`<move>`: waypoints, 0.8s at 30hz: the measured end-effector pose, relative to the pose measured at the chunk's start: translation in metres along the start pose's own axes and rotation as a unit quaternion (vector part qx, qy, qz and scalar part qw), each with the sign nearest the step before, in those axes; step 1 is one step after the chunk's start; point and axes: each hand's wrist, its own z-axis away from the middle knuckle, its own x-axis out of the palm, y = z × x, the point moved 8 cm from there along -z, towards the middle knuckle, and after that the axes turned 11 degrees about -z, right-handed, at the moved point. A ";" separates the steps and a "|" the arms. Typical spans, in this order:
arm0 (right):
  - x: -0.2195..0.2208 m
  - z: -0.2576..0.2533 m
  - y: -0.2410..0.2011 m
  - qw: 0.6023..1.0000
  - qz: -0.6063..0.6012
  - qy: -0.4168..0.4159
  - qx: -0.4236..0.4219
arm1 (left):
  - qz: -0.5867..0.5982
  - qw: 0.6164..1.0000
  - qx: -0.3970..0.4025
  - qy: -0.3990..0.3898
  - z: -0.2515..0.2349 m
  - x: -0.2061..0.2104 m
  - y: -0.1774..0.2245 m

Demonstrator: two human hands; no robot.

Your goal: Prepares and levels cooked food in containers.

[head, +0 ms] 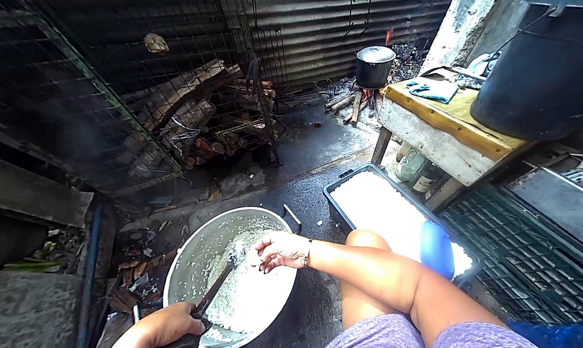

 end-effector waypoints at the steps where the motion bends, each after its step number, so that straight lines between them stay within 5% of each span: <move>1: 0.000 0.000 0.000 1.000 0.001 0.002 -0.001 | 0.002 1.000 0.000 -0.001 0.000 0.000 0.000; 24: 0.002 0.000 0.001 1.000 0.000 -0.004 -0.001 | 0.013 1.000 -0.004 -0.011 0.010 -0.001 0.006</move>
